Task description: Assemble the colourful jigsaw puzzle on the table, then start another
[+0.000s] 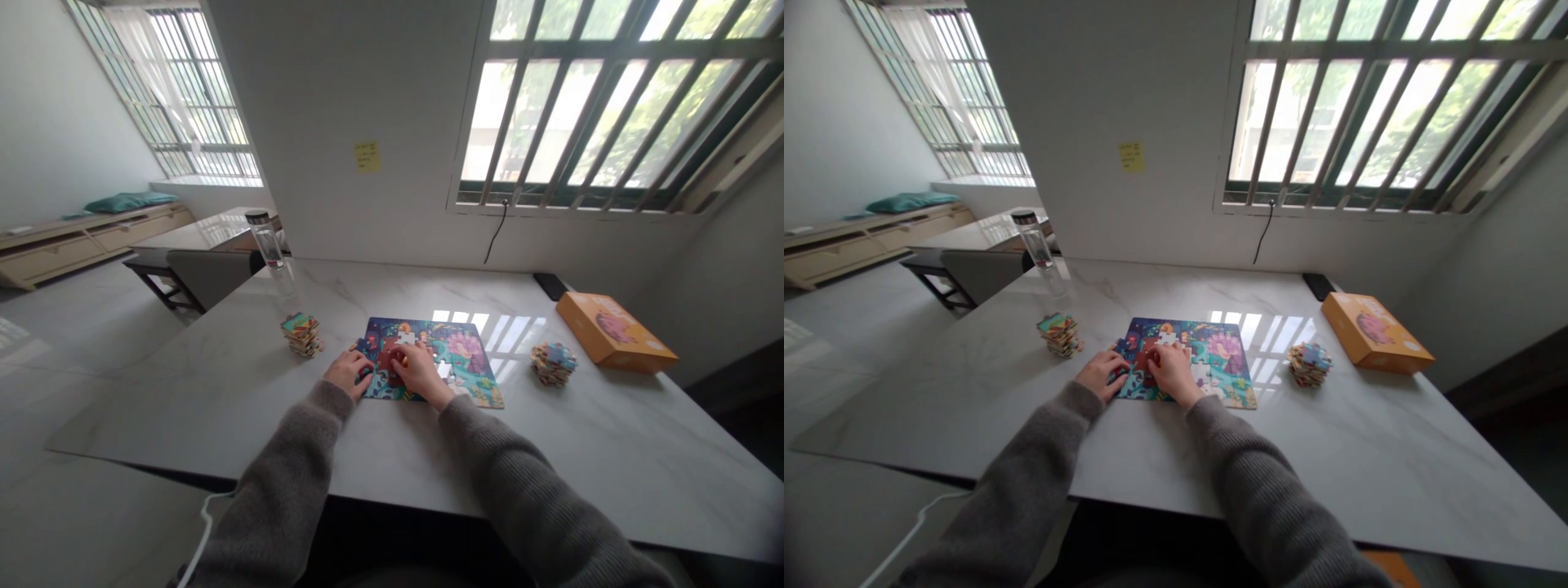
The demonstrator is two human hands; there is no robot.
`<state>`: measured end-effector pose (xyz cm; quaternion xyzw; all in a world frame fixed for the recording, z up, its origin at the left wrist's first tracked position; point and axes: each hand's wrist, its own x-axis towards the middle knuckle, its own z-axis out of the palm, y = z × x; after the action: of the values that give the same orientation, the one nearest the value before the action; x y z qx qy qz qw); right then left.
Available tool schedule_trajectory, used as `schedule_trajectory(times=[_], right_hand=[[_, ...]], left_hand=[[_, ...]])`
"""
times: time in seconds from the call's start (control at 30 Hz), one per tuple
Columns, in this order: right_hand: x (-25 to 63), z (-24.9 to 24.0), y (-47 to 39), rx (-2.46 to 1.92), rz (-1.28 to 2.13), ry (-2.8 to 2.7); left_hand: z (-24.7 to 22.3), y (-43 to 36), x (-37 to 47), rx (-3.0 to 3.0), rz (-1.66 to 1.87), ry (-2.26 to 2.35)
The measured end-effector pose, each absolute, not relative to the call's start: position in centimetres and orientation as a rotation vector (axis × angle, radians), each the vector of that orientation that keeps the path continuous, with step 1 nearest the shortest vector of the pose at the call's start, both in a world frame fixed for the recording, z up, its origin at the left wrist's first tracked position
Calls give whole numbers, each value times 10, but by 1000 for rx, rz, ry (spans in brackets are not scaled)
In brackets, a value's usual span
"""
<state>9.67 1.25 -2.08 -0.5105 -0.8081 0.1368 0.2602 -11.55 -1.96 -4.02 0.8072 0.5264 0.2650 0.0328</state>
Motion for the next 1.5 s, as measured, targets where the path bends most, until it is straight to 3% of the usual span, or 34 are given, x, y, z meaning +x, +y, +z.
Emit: schedule_trajectory(times=[0.23,0.6,1.5], right_hand=[[97,-18,8,-1332,469,-2143],[96,-21,-1,-1359,157,-2293],[113,-9,-45,-1142,131,-2512]], left_hand=[[-37,-23,-113,2474,716,1681],[-34,-26,-111,2487,646,1708],[-30,-31,-97,2557,576,1713]])
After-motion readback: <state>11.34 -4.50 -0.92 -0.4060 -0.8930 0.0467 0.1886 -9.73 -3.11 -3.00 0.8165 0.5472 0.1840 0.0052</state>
